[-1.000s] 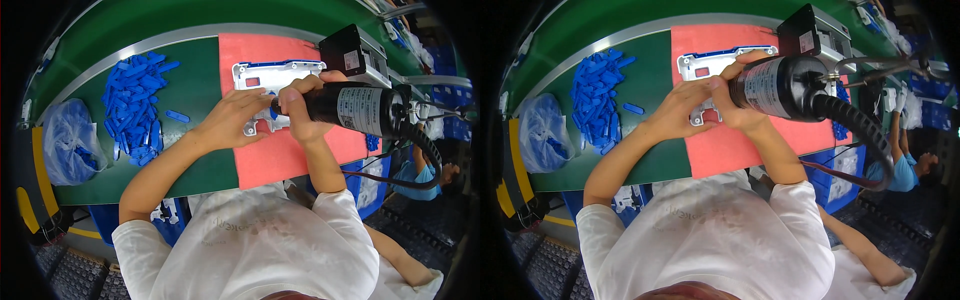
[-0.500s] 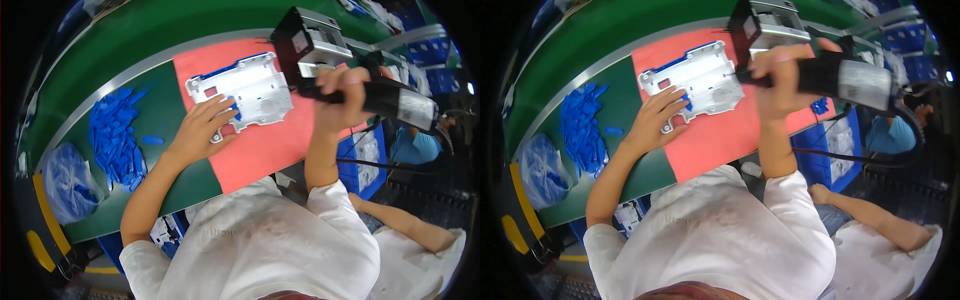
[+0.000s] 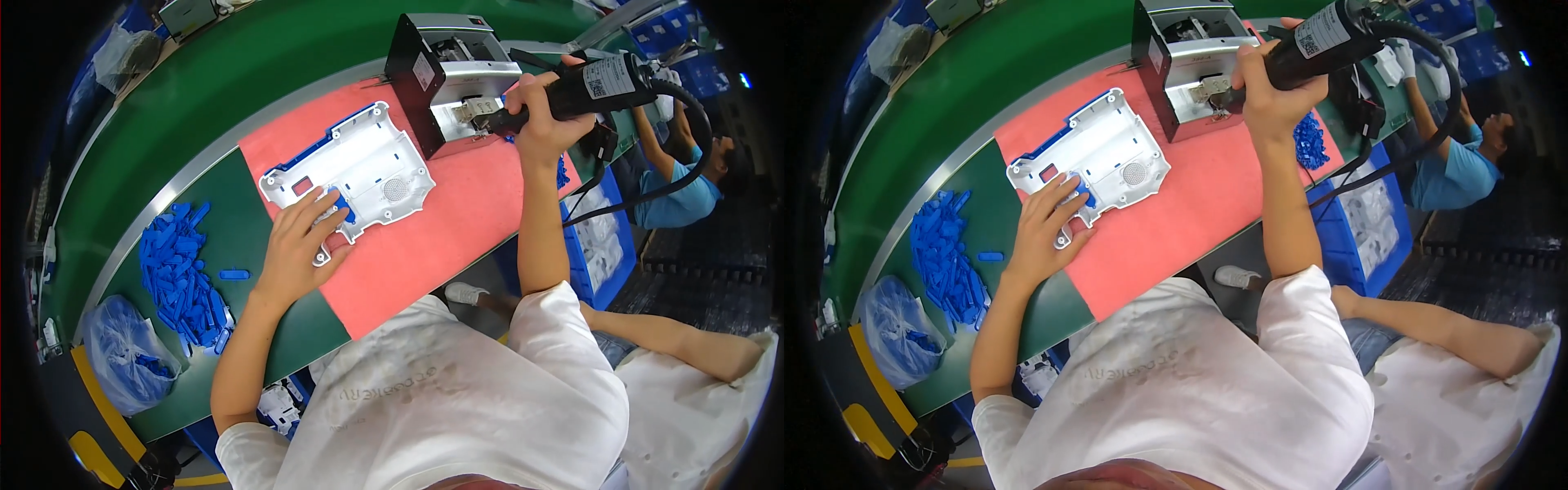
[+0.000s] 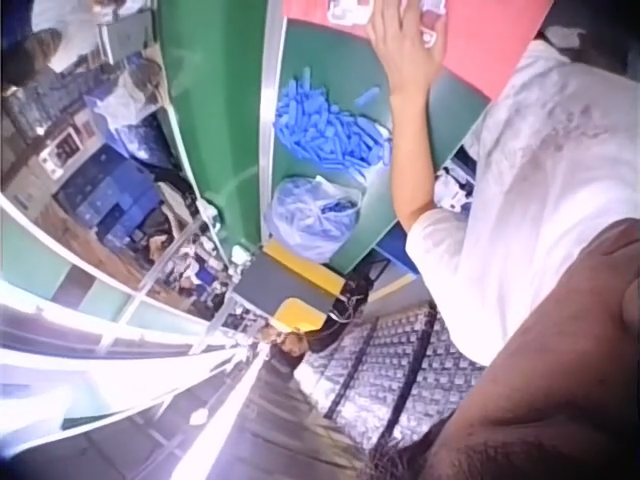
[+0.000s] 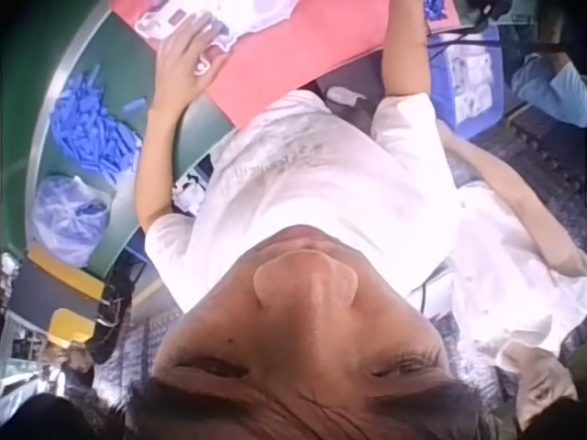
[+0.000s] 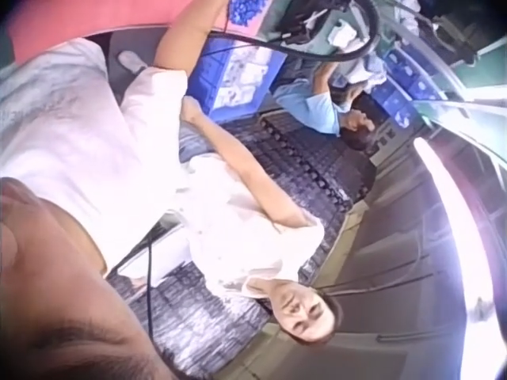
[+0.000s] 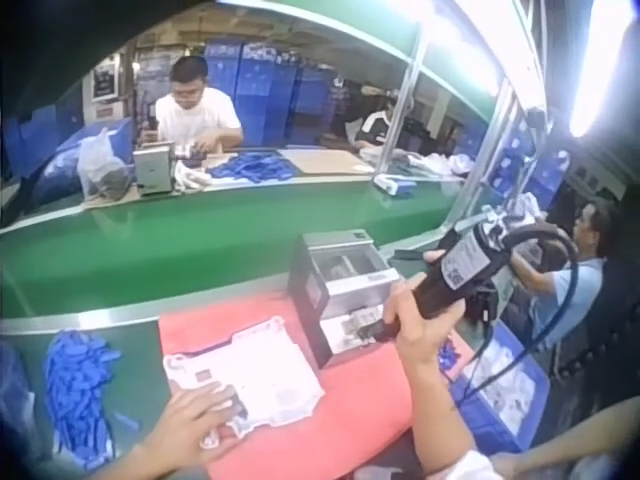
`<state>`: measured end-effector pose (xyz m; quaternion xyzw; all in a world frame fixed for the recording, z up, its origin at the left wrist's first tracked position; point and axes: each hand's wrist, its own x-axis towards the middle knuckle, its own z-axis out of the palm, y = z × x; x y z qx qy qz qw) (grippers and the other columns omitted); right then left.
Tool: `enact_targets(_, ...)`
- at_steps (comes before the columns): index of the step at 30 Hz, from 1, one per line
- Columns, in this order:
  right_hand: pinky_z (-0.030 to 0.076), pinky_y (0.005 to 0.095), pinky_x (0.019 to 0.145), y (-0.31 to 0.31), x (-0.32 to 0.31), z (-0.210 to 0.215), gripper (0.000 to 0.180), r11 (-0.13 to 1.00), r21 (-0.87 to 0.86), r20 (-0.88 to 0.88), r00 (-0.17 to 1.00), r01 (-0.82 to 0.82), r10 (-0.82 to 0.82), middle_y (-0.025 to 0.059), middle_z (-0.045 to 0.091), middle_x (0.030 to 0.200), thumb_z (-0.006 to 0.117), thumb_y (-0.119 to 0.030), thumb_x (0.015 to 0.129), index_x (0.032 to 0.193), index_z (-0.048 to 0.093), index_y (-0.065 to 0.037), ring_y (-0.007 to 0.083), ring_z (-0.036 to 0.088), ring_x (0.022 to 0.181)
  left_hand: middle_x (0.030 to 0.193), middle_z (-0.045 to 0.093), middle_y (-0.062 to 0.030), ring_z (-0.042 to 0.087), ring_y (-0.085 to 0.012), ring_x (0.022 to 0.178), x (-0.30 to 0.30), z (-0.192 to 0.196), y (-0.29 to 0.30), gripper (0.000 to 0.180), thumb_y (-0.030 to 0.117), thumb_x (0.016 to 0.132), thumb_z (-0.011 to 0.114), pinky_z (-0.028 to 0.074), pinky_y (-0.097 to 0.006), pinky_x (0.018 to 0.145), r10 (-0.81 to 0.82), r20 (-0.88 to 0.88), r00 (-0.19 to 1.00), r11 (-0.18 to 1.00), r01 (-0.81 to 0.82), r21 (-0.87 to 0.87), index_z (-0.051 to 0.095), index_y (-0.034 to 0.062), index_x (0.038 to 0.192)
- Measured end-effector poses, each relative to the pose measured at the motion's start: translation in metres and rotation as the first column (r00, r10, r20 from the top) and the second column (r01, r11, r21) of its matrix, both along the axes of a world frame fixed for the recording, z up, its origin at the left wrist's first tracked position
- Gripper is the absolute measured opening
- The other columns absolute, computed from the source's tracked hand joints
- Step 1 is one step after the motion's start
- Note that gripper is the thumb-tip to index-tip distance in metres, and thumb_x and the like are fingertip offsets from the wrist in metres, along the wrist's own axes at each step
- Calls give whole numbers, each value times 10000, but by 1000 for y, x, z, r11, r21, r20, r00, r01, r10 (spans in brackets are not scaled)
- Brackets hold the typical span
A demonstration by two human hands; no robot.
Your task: Assembling a white and blue plastic housing by inserting small blue components and using an electric screwdriver to fasten them.
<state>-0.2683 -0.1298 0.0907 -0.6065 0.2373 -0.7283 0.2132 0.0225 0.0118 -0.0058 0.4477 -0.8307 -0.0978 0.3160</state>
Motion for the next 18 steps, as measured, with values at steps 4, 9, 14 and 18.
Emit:
enact_targets(4, 432, 308, 464, 24, 5, 1, 494, 987, 162, -34, 999, 9, -4, 55, 521, 621, 593, 125, 787, 1234, 403, 37, 134, 485, 464, 1323, 560, -89, 486, -312, 1261, 5, 0, 5, 477, 238, 722, 769, 398, -434, 989, 13, 1, 1000, 1000, -13, 28, 646, 70, 1151)
enact_targets(9, 467, 345, 473, 75, 69, 0, 613, 937, 146, 15, 947, -319, 320, 78, 484, 657, 536, 43, 823, 1348, 226, -20, 164, 463, 450, 1356, 523, -123, 447, -337, 1295, 0, 6, 6, 603, 255, 759, 745, 368, -454, 1031, 10, -17, 1000, 997, -9, 72, 550, 70, 1298)
enact_targets(14, 468, 319, 505, 89, 116, -28, 624, 840, 273, -24, 870, -469, 493, 55, 471, 627, 558, 96, 797, 1320, 251, -48, 140, 483, 472, 1345, 516, -113, 427, -331, 1290, 2, -2, 6, 470, 276, 829, 670, 375, -467, 1008, 16, 12, 1000, 1000, -17, 21, 587, 139, 1271)
enact_targets(18, 472, 319, 506, 89, 121, -36, 588, 831, 332, -47, 872, -446, 487, 56, 472, 627, 548, 98, 807, 1303, 268, -49, 138, 486, 486, 1346, 514, -113, 426, -324, 1292, 4, -6, 7, 421, 281, 828, 666, 370, -465, 1014, -6, 30, 1000, 1000, 7, -20, 619, 164, 1229)
